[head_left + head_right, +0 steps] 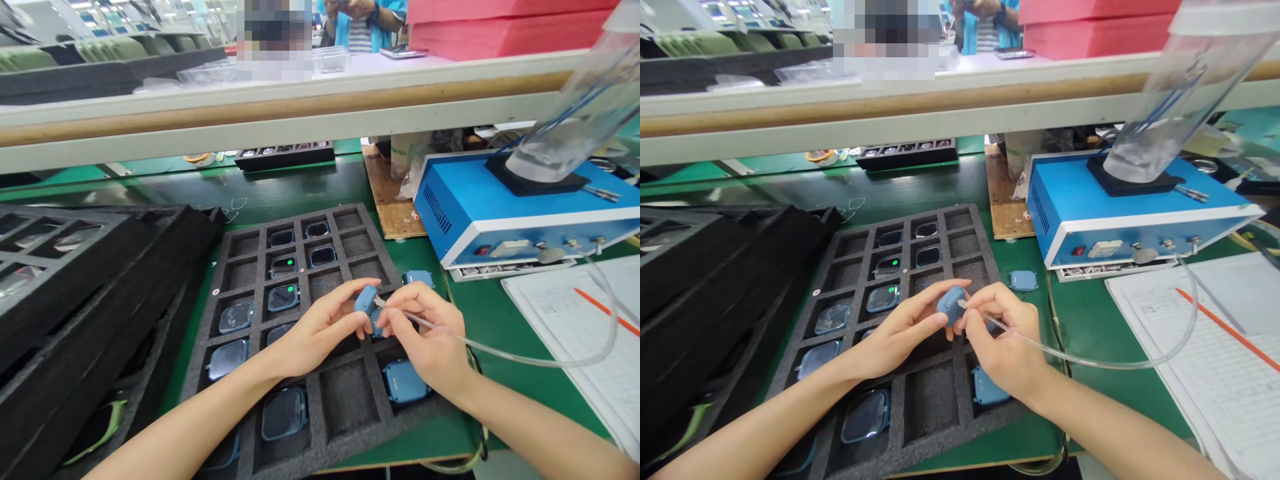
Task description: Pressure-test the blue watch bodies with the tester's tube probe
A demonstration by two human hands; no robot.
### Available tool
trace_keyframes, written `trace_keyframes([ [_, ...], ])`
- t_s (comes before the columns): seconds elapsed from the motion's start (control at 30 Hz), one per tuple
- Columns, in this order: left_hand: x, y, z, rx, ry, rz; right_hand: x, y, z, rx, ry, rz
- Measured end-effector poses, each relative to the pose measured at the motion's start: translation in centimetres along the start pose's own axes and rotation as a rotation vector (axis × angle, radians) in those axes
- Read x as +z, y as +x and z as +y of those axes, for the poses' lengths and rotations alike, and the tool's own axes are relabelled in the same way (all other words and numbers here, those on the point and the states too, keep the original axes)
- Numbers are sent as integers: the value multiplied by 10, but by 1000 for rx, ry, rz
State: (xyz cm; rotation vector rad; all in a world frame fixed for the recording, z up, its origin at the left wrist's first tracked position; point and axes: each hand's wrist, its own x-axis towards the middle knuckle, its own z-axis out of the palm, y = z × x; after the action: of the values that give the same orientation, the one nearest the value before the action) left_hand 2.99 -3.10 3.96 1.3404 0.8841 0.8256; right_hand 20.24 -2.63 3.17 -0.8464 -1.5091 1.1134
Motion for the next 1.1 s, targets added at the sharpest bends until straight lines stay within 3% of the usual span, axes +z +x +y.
trace_keyframes([
  [0.7, -1, -1, 5, -41, 58, -20, 2, 0, 2, 31, 72, -13],
  [1.1, -7, 0, -2, -63, 104, -1, 7, 4, 3, 43, 142, 12],
])
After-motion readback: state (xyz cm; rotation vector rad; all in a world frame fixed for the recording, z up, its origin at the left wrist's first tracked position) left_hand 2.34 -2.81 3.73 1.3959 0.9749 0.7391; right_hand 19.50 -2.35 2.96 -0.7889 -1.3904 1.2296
